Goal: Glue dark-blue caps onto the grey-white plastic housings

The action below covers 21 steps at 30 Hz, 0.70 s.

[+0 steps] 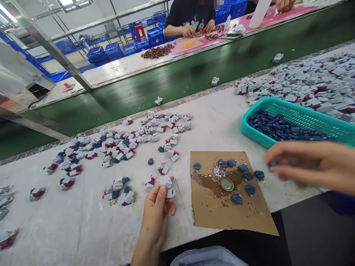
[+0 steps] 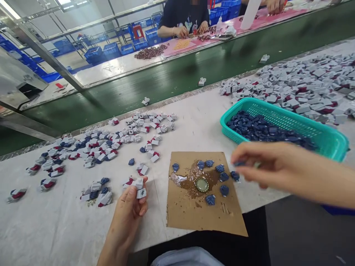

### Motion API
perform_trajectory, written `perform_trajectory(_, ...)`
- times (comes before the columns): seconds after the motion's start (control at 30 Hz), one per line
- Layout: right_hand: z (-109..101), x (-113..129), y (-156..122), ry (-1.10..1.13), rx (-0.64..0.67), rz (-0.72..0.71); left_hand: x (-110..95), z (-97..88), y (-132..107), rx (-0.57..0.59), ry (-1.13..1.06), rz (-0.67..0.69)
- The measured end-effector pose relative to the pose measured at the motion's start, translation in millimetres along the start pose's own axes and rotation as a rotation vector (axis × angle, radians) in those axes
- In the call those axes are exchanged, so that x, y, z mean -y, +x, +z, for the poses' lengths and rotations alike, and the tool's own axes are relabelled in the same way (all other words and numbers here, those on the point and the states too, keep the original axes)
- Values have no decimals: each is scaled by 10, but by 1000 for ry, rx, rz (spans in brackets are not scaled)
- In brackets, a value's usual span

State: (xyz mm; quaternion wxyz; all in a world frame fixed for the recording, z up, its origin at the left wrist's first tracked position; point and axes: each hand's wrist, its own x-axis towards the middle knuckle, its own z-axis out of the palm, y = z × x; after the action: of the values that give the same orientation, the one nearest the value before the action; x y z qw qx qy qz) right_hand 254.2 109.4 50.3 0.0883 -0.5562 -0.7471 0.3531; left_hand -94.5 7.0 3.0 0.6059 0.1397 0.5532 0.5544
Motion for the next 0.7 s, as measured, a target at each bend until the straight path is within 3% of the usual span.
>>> perform_trajectory(0.03,143,161,-30,47,110,-78,10,19,-23,4,-2,-5)
perform_trajectory(0.1,377,412,-26,54,187,-228,30,52,-73,16,-2,-15)
perform_trajectory(0.2,559,555,53,11,146,-364,56,77,-136,59,24,-49)
perform_trajectory(0.3,640,509,92,-12,111,-393,84,97,-179,88,25,-96)
perform_trajectory(0.47,824,407,64,-162,21,-278,144,219,-237,60,-30,-101)
perform_trajectory(0.53,895,404,82,-233,10,-313,160,263,-245,67,-57,-88)
perform_trajectory(0.7,999,386,157,-285,73,-369,180,252,-232,165,-73,-105)
